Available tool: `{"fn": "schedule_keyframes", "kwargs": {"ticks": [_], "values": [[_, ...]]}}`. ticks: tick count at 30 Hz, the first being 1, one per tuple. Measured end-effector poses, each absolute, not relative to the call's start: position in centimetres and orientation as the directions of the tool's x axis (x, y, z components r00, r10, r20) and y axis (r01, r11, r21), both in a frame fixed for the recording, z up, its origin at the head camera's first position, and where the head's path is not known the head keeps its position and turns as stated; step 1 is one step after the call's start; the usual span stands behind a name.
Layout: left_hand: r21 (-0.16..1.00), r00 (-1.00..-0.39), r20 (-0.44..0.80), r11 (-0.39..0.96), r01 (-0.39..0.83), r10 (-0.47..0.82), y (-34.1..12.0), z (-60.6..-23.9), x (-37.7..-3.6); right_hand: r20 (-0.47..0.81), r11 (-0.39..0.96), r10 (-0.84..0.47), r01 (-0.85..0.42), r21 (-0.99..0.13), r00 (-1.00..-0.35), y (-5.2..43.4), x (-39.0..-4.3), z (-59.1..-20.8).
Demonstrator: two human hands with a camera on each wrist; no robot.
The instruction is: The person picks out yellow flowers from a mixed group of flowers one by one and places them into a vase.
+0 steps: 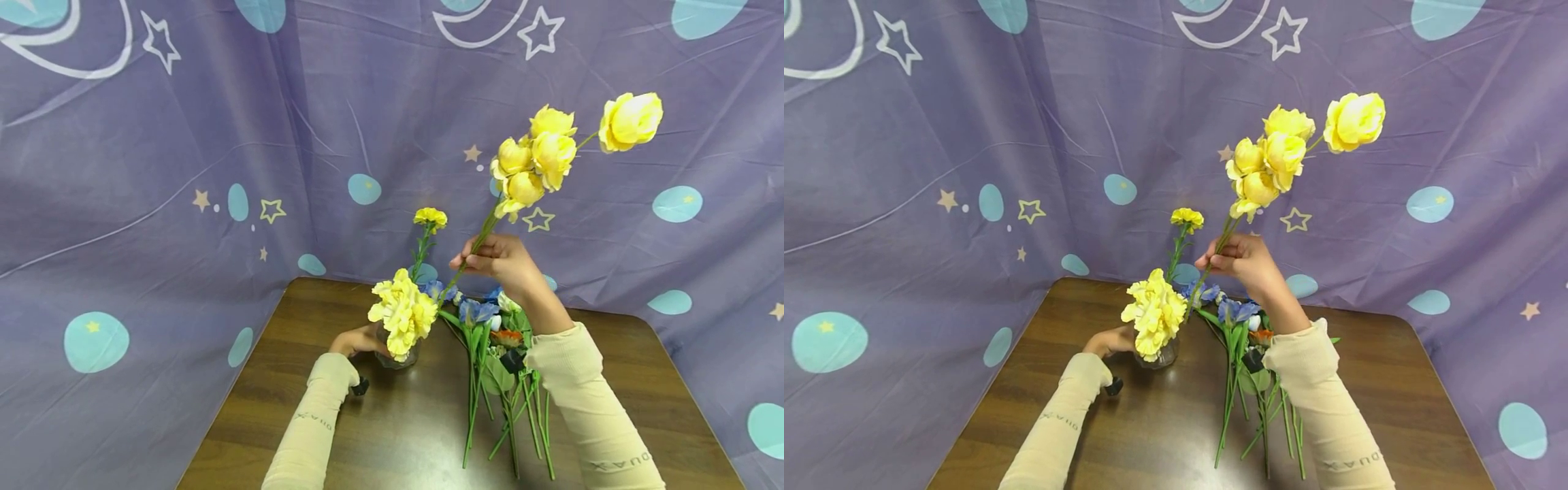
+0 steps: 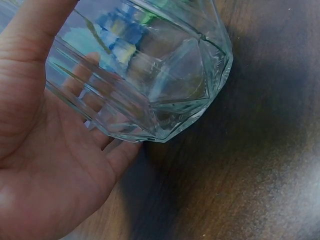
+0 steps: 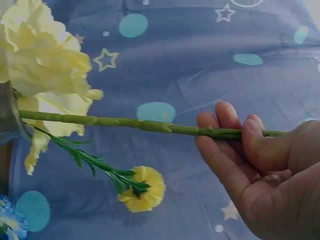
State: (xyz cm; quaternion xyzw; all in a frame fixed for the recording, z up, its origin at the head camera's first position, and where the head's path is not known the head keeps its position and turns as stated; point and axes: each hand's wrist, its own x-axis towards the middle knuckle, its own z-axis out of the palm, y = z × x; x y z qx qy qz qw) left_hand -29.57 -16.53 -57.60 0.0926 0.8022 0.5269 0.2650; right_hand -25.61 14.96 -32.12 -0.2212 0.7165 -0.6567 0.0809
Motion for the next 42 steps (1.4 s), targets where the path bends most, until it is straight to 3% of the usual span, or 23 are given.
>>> {"fn": "schedule_keyframes", "kwargs": {"ticks": [19, 42], "values": [[0.926, -0.823, -0.278, 0.367, -0.092, 0.494, -16.5, -57.9, -29.9, 0.174, 0.058, -0.373, -0.210, -0.976, -0.911, 12.5, -26.4, -33.4], [0.894, -0.837, -0.332, 0.428, -0.133, 0.435, -16.7, -57.6, -29.5, 0.214, 0.012, -0.423, -0.242, -0.970, -0.880, 11.4, -26.5, -34.0]]}}
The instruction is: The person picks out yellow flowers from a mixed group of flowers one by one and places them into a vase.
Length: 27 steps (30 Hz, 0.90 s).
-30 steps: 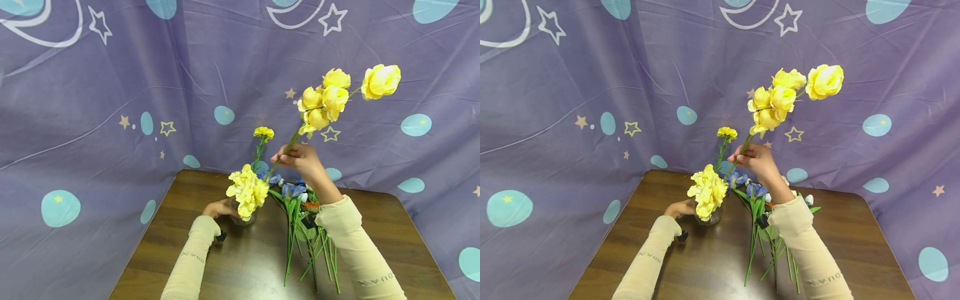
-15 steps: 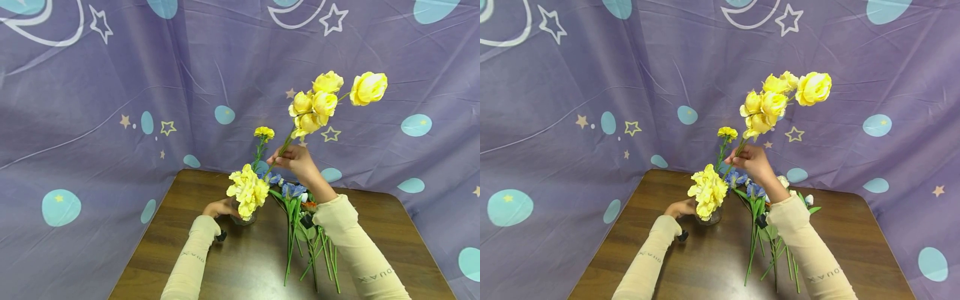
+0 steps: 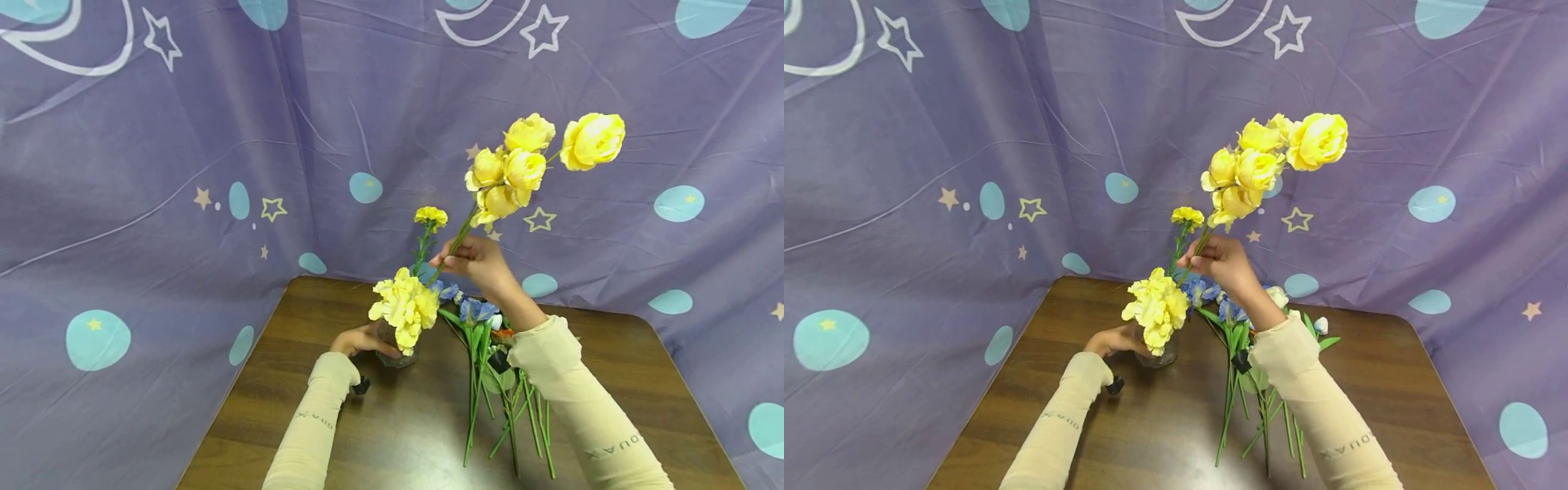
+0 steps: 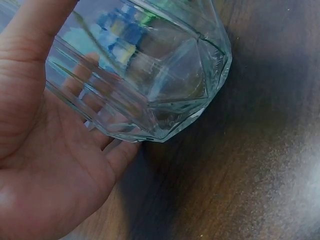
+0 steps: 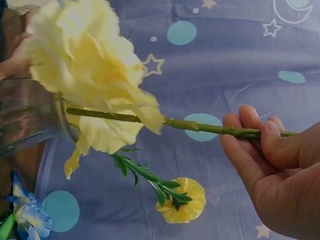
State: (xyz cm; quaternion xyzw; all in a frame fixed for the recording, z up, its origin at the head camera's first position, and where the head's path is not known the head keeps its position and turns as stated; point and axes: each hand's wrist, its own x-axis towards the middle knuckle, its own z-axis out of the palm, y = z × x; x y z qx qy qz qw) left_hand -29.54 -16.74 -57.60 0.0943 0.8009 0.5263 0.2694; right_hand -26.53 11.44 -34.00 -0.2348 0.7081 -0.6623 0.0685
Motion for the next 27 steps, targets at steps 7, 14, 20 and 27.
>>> {"fn": "schedule_keyframes", "kwargs": {"ticks": [7, 14, 20, 27], "values": [[0.891, -0.839, -0.336, 0.434, -0.135, 0.429, -16.8, -57.4, -29.4, 0.229, 0.022, -0.416, -0.261, -0.965, -0.880, 11.2, -26.7, -34.7], [0.892, -0.836, -0.334, 0.433, -0.130, 0.436, -16.8, -57.5, -29.3, 0.210, 0.052, -0.417, -0.253, -0.966, -0.885, 10.8, -26.7, -35.4], [0.893, -0.833, -0.342, 0.425, -0.144, 0.436, -16.9, -57.6, -29.3, 0.205, 0.102, -0.417, -0.270, -0.958, -0.886, 10.3, -26.6, -35.5], [0.896, -0.835, -0.333, 0.424, -0.135, 0.438, -16.9, -57.6, -29.3, 0.149, 0.157, -0.396, -0.227, -0.961, -0.906, 9.6, -26.9, -35.9]]}}
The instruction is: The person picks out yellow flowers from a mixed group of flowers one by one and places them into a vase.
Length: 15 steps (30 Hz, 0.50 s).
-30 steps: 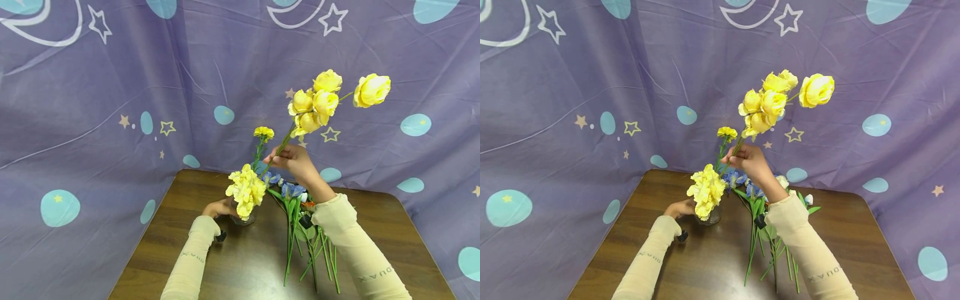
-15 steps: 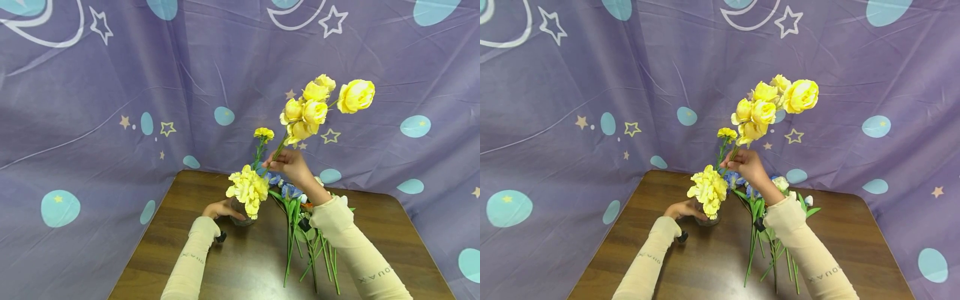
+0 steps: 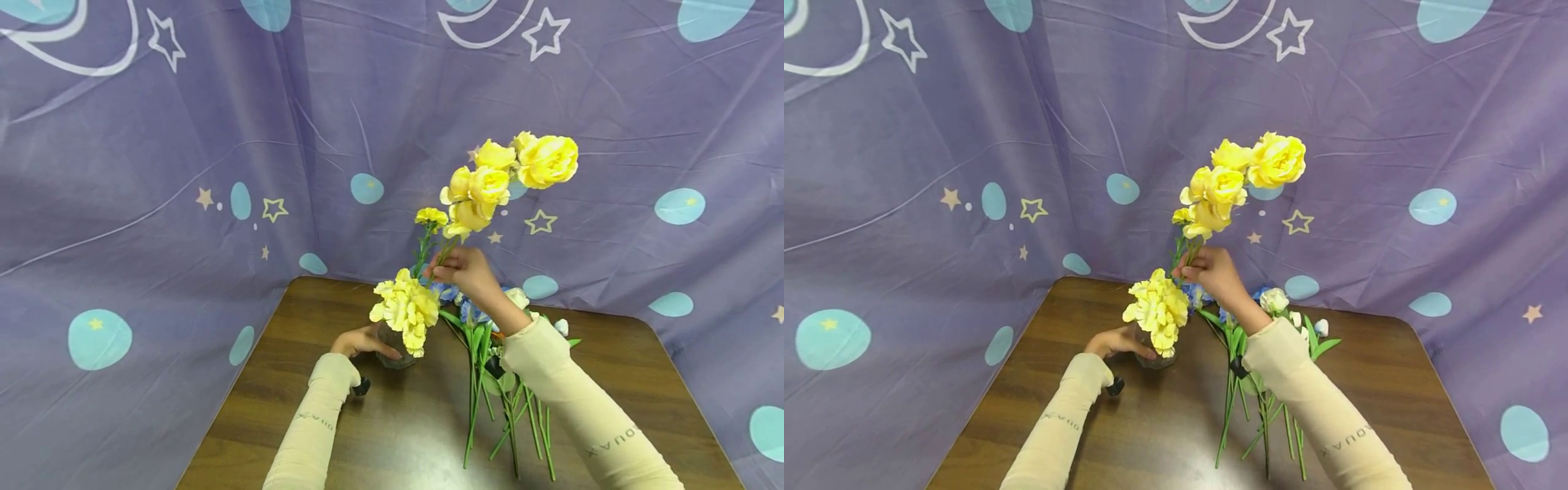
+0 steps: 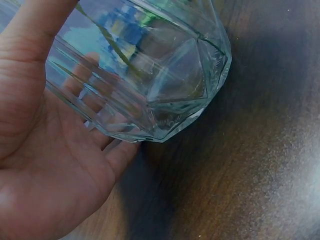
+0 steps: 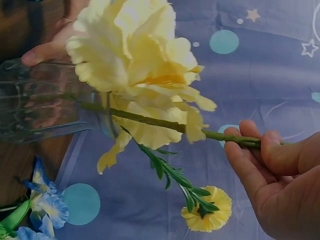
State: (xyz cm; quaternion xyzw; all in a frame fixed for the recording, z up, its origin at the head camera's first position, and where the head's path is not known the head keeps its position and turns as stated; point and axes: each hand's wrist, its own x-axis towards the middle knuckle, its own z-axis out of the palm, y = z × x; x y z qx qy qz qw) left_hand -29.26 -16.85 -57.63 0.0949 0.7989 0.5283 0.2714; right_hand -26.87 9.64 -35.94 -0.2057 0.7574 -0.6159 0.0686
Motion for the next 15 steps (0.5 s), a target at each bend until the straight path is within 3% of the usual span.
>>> {"fn": "schedule_keyframes", "kwargs": {"ticks": [15], "values": [[0.887, -0.830, -0.350, 0.439, -0.144, 0.435, -16.9, -57.5, -29.2, 0.063, 0.327, -0.387, -0.201, -0.923, -0.920, 8.3, -27.6, -37.5]]}}
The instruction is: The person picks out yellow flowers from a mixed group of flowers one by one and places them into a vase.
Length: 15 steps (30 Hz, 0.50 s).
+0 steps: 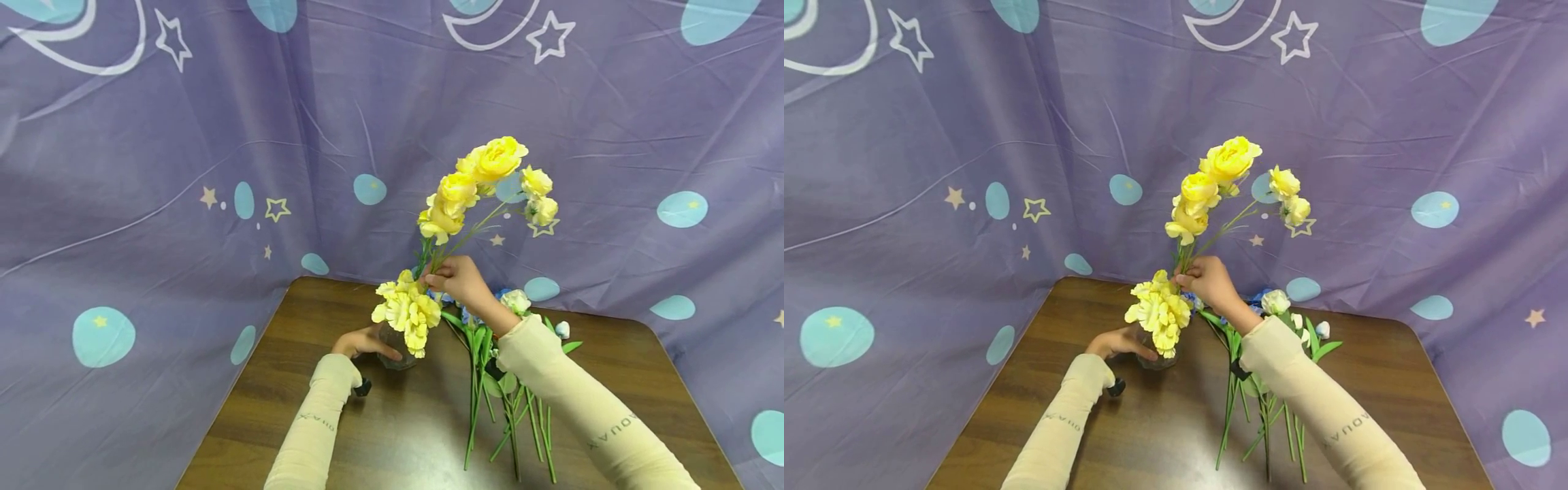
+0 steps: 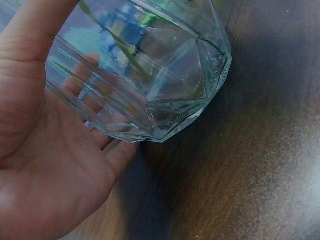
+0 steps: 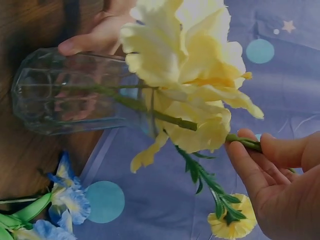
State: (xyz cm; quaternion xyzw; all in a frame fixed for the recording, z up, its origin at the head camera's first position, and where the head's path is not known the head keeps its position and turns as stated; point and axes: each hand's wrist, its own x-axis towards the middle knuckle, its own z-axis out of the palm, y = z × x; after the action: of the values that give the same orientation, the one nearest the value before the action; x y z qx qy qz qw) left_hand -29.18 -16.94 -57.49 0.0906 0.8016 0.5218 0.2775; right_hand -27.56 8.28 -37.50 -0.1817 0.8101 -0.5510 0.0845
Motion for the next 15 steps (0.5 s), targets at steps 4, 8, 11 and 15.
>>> {"fn": "schedule_keyframes", "kwargs": {"ticks": [4, 8, 11, 15], "values": [[0.894, -0.822, -0.348, 0.422, -0.147, 0.451, -16.91, -57.46, -29.21, 0.059, 0.336, -0.384, -0.199, -0.921, -0.921, 8.52, -27.70, -37.63], [0.905, -0.815, -0.332, 0.404, -0.133, 0.474, -16.93, -57.41, -29.29, 0.059, 0.341, -0.399, -0.208, -0.917, -0.915, 8.80, -27.92, -37.53], [0.908, -0.811, -0.326, 0.400, -0.125, 0.486, -16.97, -57.43, -29.40, 0.060, 0.345, -0.412, -0.217, -0.913, -0.909, 9.00, -28.18, -37.61], [0.907, -0.812, -0.327, 0.401, -0.127, 0.484, -17.01, -57.60, -29.52, 0.054, 0.356, -0.426, -0.222, -0.908, -0.903, 9.18, -28.41, -37.71]]}}
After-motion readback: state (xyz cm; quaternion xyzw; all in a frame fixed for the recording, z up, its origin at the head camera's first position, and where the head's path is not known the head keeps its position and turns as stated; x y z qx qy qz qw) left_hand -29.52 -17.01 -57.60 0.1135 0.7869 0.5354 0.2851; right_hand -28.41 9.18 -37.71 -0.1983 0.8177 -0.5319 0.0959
